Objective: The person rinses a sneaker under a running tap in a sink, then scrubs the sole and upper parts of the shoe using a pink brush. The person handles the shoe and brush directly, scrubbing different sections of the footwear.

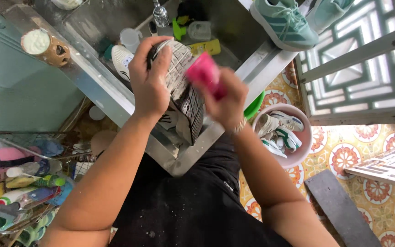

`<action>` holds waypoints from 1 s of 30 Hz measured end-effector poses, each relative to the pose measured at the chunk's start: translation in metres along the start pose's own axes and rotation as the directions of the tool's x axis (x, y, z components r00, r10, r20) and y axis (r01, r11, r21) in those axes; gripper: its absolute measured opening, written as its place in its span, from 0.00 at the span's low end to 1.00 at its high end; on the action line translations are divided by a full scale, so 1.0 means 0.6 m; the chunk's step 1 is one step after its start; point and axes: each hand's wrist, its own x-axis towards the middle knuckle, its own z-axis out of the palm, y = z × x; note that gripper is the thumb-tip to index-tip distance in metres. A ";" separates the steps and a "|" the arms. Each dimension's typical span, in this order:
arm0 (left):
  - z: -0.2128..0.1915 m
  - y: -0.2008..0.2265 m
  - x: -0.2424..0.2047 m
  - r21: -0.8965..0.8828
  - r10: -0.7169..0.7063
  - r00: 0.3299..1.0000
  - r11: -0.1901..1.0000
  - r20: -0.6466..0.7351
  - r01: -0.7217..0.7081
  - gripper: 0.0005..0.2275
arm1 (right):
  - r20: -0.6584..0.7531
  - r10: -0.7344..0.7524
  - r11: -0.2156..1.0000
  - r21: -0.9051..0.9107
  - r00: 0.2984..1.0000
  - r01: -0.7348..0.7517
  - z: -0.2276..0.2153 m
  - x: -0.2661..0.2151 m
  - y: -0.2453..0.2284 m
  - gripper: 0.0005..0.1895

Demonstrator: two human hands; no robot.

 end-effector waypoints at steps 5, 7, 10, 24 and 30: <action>0.007 -0.002 0.004 0.149 0.115 0.992 0.983 -0.052 -0.106 0.11 | -0.016 -0.013 1.000 -0.007 1.000 0.013 -0.003 0.014 -0.073 0.14; 0.000 -0.001 0.009 0.078 0.072 0.997 0.995 -0.028 -0.070 0.11 | -0.006 -0.020 1.000 0.009 1.000 0.020 -0.002 0.000 -0.037 0.14; -0.001 0.001 0.013 0.024 0.042 0.999 0.999 0.008 -0.042 0.10 | -0.027 0.017 1.000 -0.006 0.999 -0.017 -0.001 0.001 0.003 0.13; 0.002 -0.010 0.019 -0.039 0.057 0.998 0.998 0.012 -0.056 0.10 | -0.064 -0.049 0.992 -0.117 0.997 0.041 0.004 0.006 -0.022 0.13; 0.001 -0.005 0.009 -0.072 -0.005 1.000 0.997 0.000 0.005 0.10 | -0.043 -0.073 0.997 -0.040 0.996 0.072 -0.002 0.010 0.000 0.15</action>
